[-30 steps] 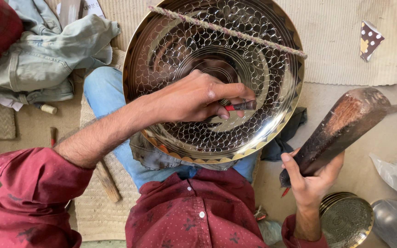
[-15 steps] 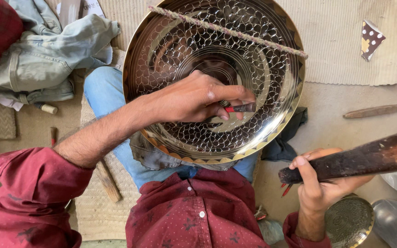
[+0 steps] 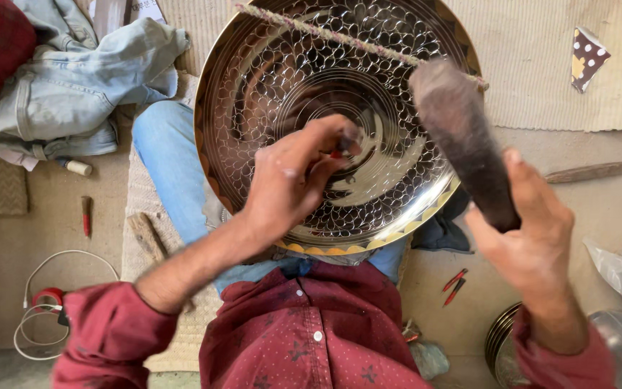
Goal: The person sits cross-legged on the floor with a large decorated brass plate resting on their lap. They hold a small punch against the plate's surface with one hand and strike it repeatedly with a wooden mallet held in the other hand, working the patterned design, briefly repositioning a rope sling under the plate midway before resuming hammering.
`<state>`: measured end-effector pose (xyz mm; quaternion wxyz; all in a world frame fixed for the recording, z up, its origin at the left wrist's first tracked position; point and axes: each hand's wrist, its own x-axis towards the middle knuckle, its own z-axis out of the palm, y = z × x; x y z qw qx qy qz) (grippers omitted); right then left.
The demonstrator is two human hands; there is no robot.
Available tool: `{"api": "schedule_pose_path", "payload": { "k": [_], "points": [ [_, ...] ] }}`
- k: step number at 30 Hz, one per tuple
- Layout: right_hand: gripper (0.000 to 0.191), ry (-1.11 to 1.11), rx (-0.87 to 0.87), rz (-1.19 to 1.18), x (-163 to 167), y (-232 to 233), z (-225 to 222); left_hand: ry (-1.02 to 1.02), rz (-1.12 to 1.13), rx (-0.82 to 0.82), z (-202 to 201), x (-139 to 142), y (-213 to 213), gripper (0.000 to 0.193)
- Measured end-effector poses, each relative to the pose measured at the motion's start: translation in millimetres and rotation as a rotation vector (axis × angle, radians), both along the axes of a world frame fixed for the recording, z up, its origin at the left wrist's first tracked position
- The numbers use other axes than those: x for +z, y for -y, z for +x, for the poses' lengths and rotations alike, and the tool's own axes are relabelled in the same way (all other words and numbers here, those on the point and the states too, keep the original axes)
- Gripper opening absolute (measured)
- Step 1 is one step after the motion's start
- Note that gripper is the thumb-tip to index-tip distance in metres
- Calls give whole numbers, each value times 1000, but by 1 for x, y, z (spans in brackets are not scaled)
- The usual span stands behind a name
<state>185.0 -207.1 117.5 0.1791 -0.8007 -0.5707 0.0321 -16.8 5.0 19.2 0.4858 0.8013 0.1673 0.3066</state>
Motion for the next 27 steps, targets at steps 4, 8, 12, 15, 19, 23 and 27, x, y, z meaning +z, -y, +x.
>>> {"api": "schedule_pose_path", "payload": {
  "k": [4, 8, 12, 15, 19, 23, 27],
  "points": [
    [76, 154, 167, -134, 40, -38, 5, 90, -132, 158, -6, 1, 16, 47],
    [78, 394, 289, -237, 62, -64, 1, 44, -147, 191, -7, 9, 14, 43],
    [80, 189, 176, -140, 63, -68, 5, 4, -253, 194, -9, 15, 13, 43],
    [82, 199, 173, -142, 55, -55, 9, -27, -199, 184, -9, 14, 10, 45],
    [84, 116, 108, -103, 27, -25, 8, 77, 54, -70, 5, 6, -10, 44],
    [84, -16, 34, 30, -12, 13, 2, -48, 172, -417, 15, 12, -37, 48],
    [85, 6, -108, 19, -56, 54, -21, -65, 142, -704, 33, 25, -56, 55]
  ]
}}
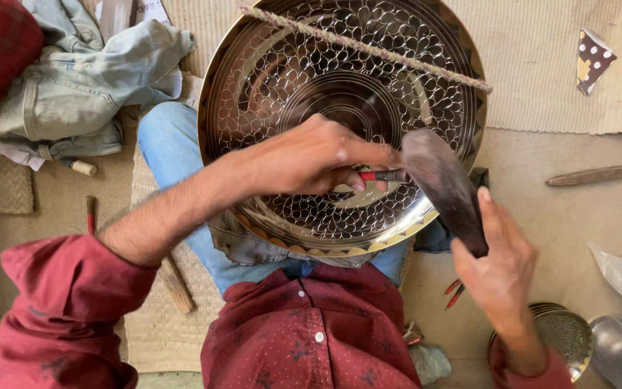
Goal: The person sits cross-legged on the floor with a large decorated brass plate resting on their lap. They hold a small punch against the plate's surface with one hand and strike it repeatedly with a wooden mallet held in the other hand, working the patterned design, briefly repositioning a rope sling under the plate midway before resuming hammering.
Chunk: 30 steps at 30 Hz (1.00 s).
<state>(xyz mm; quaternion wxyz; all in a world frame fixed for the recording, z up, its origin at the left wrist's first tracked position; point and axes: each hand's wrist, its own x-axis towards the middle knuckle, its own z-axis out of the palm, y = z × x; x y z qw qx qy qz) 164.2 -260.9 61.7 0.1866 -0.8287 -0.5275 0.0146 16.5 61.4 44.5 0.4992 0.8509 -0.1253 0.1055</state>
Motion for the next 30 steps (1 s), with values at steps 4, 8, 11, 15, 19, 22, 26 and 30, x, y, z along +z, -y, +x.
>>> {"api": "schedule_pose_path", "payload": {
  "k": [4, 8, 11, 15, 19, 22, 26, 30],
  "points": [
    [90, -313, -150, 266, -47, 31, -29, -3, -45, -150, 9, 9, -6, 51],
    [92, -594, -334, 531, -73, 50, -56, 0, -43, -221, 14, 9, -4, 52],
    [90, -623, -412, 594, -81, 48, -69, -68, -30, -272, 18, 8, -4, 53],
    [91, -555, -405, 644, -80, 37, -75, -57, -42, -284, 21, 8, -5, 54],
    [69, -200, -315, 346, -76, 33, -70, -115, 2, -300, 20, 9, -7, 55],
    [51, -224, -297, 367, -75, 32, -67, -165, 23, -297, 19, 10, -6, 57],
    [60, -399, -340, 500, -71, 30, -65, -37, 23, -253, 16, 9, -5, 54],
    [78, -296, -245, 389, -56, 23, -56, -40, 34, -184, 9, 7, -4, 55]
  ]
}}
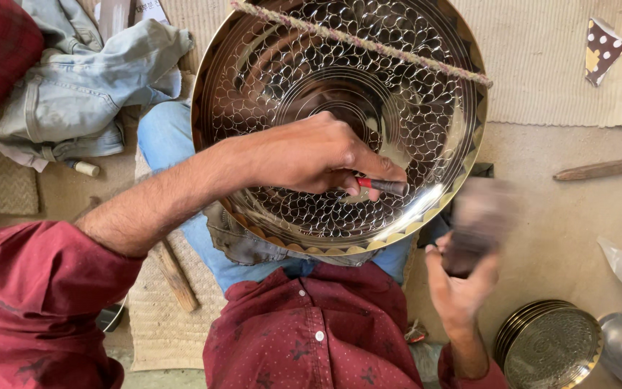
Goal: The person sits cross-legged on the floor with a large decorated brass plate resting on their lap. They hold a small punch against the plate's surface with one hand and strike it repeatedly with a wooden mallet held in the other hand, working the patterned design, briefly repositioning a rope sling under the plate midway before resuming hammering.
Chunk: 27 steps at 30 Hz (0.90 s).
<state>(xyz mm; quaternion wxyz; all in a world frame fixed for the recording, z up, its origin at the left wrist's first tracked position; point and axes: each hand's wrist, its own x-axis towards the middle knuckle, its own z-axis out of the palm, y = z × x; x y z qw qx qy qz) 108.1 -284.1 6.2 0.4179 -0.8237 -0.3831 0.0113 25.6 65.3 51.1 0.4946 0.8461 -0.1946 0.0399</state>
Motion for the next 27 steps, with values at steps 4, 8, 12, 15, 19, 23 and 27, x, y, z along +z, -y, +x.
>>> {"api": "schedule_pose_path", "payload": {
  "k": [4, 8, 12, 15, 19, 23, 27],
  "points": [
    [84, 56, 72, -146, 19, -11, 15, 112, -21, 105, -9, -5, 3, 56],
    [84, -282, 183, 110, 36, -28, 26, 39, 54, 290, -18, -12, 13, 57],
    [82, 193, 267, -306, 67, -50, 51, -4, 42, 526, -30, -18, 28, 50],
    [83, 22, 321, -281, 91, -71, 61, 13, 9, 727, -41, -18, 41, 55],
    [82, 237, 404, -390, 120, -105, 73, 25, -11, 1004, -50, -14, 62, 53],
    [86, 558, 537, -693, 147, -123, 85, 37, -144, 1163, -54, -9, 75, 50],
    [83, 383, 541, -498, 156, -138, 88, 19, -339, 1229, -56, -8, 84, 46]
  ]
}}
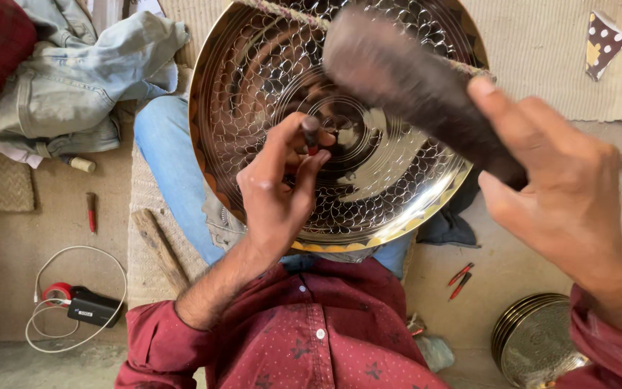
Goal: The person sits cross-legged on the floor with a large decorated brass plate resting on their lap. They hold a small punch against the plate's surface with one hand and strike it repeatedly with a wooden mallet held in the other hand, working the patterned design, briefly repositioning a rope sling under the plate midway before resuming hammering.
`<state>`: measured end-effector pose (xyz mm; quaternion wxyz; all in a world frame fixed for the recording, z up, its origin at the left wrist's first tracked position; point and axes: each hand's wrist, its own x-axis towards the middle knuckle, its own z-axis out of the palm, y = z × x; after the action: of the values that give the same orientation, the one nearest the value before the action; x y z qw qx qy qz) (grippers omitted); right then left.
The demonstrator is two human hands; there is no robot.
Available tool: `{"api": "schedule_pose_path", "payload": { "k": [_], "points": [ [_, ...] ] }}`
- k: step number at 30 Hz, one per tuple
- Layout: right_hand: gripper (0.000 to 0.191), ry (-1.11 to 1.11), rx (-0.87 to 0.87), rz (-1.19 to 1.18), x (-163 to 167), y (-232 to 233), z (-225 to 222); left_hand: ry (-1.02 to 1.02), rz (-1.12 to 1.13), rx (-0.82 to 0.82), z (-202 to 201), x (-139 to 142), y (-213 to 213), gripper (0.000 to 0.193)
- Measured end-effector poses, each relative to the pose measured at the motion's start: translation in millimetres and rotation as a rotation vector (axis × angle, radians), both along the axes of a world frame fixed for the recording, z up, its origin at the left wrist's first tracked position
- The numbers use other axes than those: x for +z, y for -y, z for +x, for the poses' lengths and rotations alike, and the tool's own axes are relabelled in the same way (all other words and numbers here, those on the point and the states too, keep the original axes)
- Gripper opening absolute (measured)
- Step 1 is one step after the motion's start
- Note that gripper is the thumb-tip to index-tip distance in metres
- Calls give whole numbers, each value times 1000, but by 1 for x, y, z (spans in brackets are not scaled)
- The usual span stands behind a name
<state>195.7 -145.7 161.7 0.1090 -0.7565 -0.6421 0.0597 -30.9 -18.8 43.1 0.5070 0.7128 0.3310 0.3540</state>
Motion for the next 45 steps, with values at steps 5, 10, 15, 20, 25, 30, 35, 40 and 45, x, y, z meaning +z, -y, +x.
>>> {"api": "schedule_pose_path", "payload": {
  "k": [5, 10, 15, 20, 25, 30, 35, 40, 45],
  "points": [
    [86, 58, 90, -2, 17, -14, -4, 9, -19, 31, -1, -6, -2, 45],
    [88, 116, 61, -166, 13, -14, -6, 26, -72, -79, 3, -7, -13, 46],
    [83, 250, 28, 26, -3, 15, 7, 15, 20, -220, 5, -3, -22, 45],
    [76, -313, -95, 204, -14, 37, 14, 0, 4, -218, 5, -3, -22, 45],
    [89, -10, -110, -133, -15, 29, 4, 46, 37, -279, 6, -8, -25, 44],
    [88, -264, -98, -16, -15, 17, -3, -33, 140, -379, 9, -13, -34, 50],
    [86, -436, -199, 52, -26, 26, -4, -9, 192, -458, 13, -13, -39, 54],
    [82, -246, -163, 24, -40, 42, -5, -42, 223, -519, 15, -5, -46, 54],
    [81, -211, -275, 8, -52, 67, -16, -85, 227, -658, 18, 2, -55, 52]
  ]
}}
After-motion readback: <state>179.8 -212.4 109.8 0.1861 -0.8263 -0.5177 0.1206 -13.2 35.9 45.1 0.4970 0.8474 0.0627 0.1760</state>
